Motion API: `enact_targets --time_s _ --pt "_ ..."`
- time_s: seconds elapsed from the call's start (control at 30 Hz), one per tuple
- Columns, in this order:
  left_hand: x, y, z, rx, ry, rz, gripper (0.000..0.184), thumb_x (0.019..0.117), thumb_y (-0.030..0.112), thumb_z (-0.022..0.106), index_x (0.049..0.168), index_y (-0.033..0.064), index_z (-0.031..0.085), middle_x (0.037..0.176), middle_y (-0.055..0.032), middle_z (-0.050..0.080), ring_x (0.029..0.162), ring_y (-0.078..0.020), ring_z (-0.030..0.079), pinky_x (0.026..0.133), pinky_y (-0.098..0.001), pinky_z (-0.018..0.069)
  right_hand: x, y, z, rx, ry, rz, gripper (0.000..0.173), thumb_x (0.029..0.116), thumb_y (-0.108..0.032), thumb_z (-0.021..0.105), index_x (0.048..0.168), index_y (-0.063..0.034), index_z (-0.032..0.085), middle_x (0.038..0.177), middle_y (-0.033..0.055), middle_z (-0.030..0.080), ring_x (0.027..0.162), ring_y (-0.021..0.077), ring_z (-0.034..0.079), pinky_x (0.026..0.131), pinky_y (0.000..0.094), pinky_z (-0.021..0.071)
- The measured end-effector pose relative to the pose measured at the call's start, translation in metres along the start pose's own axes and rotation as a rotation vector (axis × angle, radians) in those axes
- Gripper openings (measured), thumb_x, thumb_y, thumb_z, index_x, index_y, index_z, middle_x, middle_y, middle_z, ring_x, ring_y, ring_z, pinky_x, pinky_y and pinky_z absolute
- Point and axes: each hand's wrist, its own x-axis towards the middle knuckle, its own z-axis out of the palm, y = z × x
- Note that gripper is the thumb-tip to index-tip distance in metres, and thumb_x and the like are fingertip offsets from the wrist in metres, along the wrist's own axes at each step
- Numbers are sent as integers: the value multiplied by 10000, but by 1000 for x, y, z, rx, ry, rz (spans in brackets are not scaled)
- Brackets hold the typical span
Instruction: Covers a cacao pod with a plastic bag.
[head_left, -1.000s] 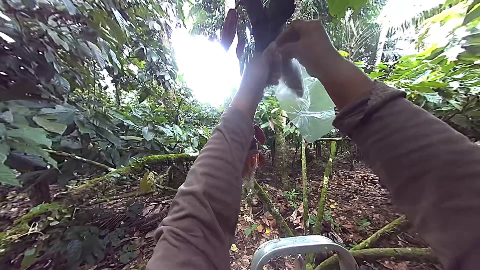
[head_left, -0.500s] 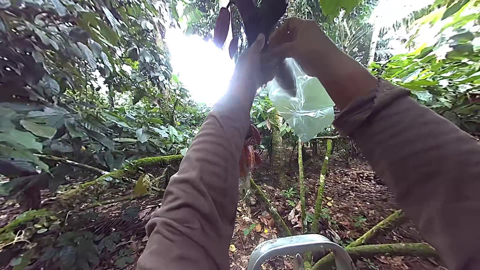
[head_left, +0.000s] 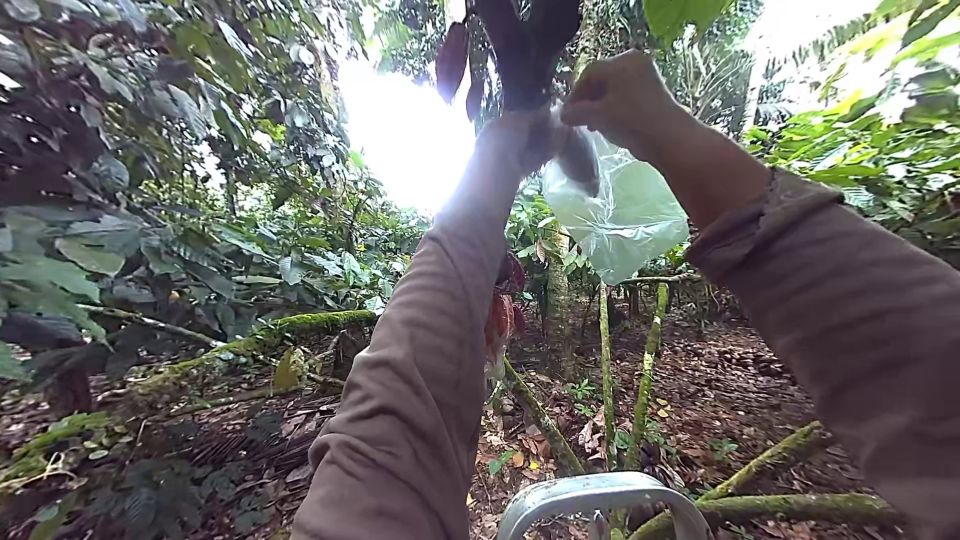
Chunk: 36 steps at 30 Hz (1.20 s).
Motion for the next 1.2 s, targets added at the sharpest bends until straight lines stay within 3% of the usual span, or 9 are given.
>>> enact_targets --time_s 0.13,0.23,0.37,0.43,0.53,0.77,0.87,1.0,1.2 --pt "3 -4 -7 -17 -43 37 130 1041 118 563 1142 37 567 898 -77 626 688 -125 637 620 -236 575 0 -13 7 249 48 218 277 1015 -76 535 1259 53 563 1089 149 631 789 153 656 734 330 574" --pt "4 -5 -8 -27 -3 66 129 1001 78 617 1117 32 583 872 -70 630 686 -121 635 635 -233 575 4 -13 9 382 107 265 277 958 -8 562 1228 26 512 986 98 630 695 119 664 666 287 592" --pt "27 -10 -31 422 -61 219 56 958 124 668 952 74 642 720 3 631 562 -79 578 507 -217 493 7 -7 -1 362 61 150 380 899 35 655 1261 46 541 1099 124 624 777 129 676 735 299 608" --pt "31 -8 -43 646 -99 263 107 965 191 659 987 86 651 694 28 633 521 -66 576 465 -216 479 8 -5 -7 256 5 73 324 928 -22 672 1237 41 601 1106 132 654 798 126 679 756 305 603" --pt "-14 20 -12 755 -40 -28 129 1059 183 542 1096 79 608 733 10 535 531 -77 478 507 -211 441 6 -12 -11 122 -43 57 234 946 -91 693 1153 13 660 1033 104 692 748 113 680 729 308 600" --pt "-7 12 -26 26 -247 -178 120 1035 96 478 925 85 524 627 27 454 389 1 357 346 -106 315 -1 -16 -11 -127 -172 -75 252 925 -149 761 1044 49 659 967 172 676 818 232 677 827 449 569" --pt "-1 9 -27 -132 -286 -169 95 1033 85 456 1018 56 545 647 32 462 391 11 356 340 -98 301 -3 -14 -15 -106 -236 -96 191 929 -135 732 1038 19 702 965 146 697 809 201 679 838 431 569" --pt "-5 9 -22 -89 -350 -125 202 1061 98 402 888 102 506 627 36 470 398 6 361 355 -111 304 -7 -21 -20 22 -223 -62 176 970 -138 691 1084 -3 701 987 90 699 788 95 681 810 302 592" --pt "0 5 -21 -4 -430 -50 244 1083 111 371 883 118 511 644 44 489 409 14 376 361 -109 322 9 -17 -12 193 -96 -87 176 991 -140 655 1110 -12 675 1027 75 675 705 77 674 679 263 611"
